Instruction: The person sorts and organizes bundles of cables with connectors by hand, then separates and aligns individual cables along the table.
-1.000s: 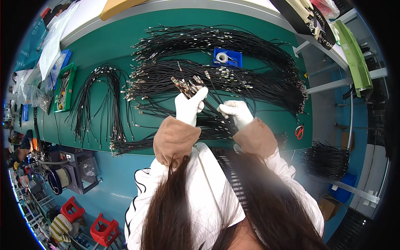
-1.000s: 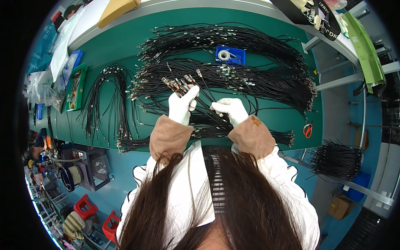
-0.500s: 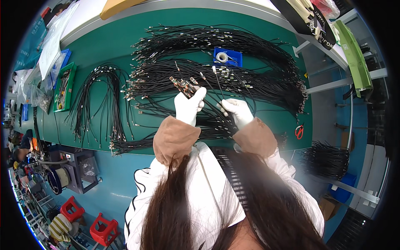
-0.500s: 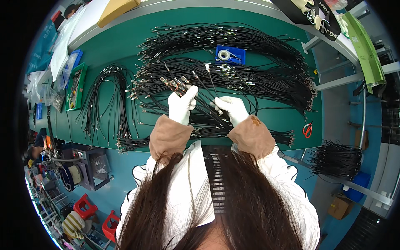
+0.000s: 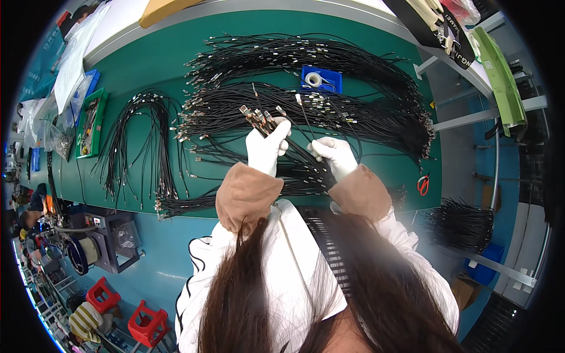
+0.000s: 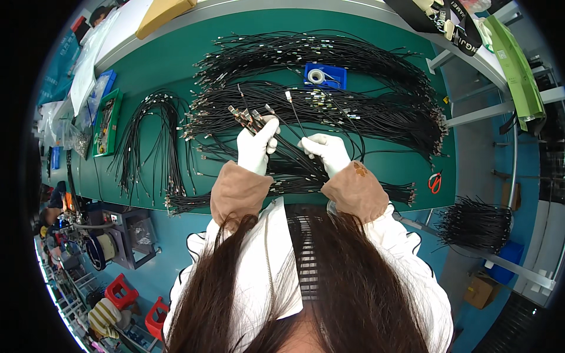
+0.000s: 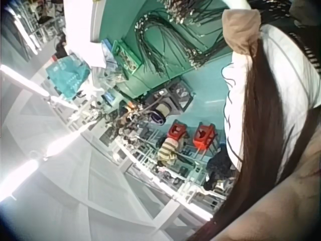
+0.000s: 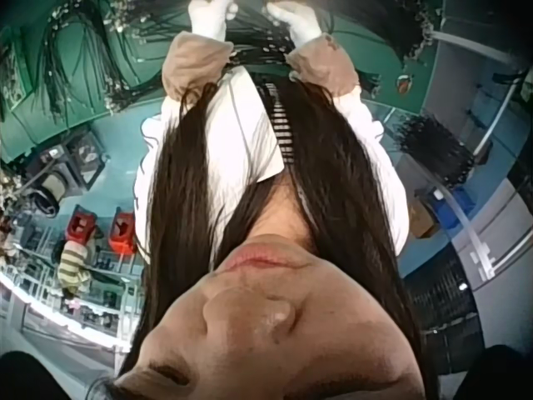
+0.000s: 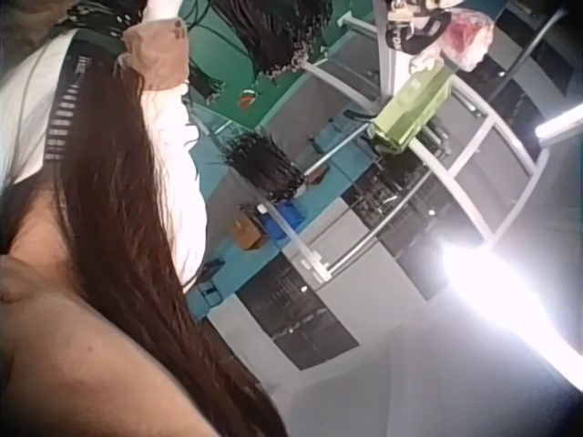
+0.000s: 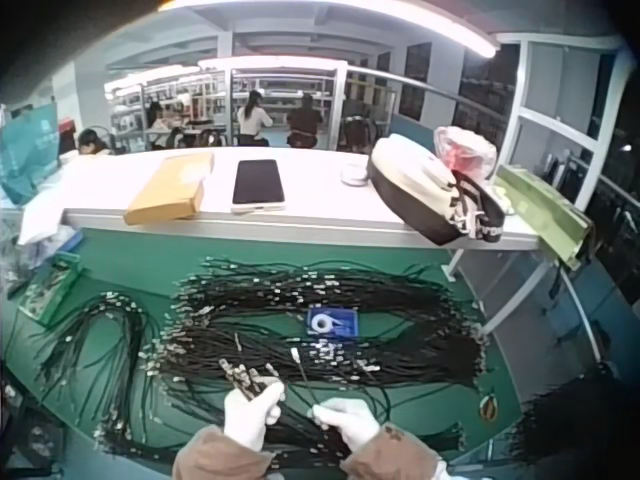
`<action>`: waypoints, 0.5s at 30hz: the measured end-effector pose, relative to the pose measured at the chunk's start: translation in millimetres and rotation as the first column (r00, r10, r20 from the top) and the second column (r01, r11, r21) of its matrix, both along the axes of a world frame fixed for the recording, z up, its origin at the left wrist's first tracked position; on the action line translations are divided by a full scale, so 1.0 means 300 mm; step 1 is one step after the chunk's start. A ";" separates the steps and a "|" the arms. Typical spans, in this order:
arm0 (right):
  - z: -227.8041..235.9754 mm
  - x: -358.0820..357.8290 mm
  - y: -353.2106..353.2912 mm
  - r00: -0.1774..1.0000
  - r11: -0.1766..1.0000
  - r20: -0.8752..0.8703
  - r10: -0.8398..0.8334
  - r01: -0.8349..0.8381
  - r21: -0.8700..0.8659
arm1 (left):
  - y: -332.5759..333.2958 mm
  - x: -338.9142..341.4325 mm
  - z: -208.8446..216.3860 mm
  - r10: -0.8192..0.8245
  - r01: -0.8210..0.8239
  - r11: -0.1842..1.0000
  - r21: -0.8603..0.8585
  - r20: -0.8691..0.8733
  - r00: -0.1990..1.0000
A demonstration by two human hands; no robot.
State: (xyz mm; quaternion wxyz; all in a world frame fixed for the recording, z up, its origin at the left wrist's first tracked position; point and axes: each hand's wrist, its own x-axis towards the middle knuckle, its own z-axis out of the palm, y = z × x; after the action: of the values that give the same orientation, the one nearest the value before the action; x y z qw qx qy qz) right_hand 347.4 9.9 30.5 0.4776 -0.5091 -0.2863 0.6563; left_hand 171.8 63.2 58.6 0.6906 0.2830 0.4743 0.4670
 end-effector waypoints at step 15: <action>-0.019 -0.018 -0.017 0.961 0.984 0.268 -0.067 0.019 0.179 | -0.002 -0.010 -0.004 -0.063 0.062 0.998 0.020 0.019 0.998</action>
State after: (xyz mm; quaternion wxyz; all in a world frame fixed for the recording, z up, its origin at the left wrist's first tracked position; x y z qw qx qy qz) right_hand 341.9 4.8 24.8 0.4904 -0.5570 -0.3948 0.5417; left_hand 168.7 62.8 57.5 0.7066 0.2999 0.4538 0.4525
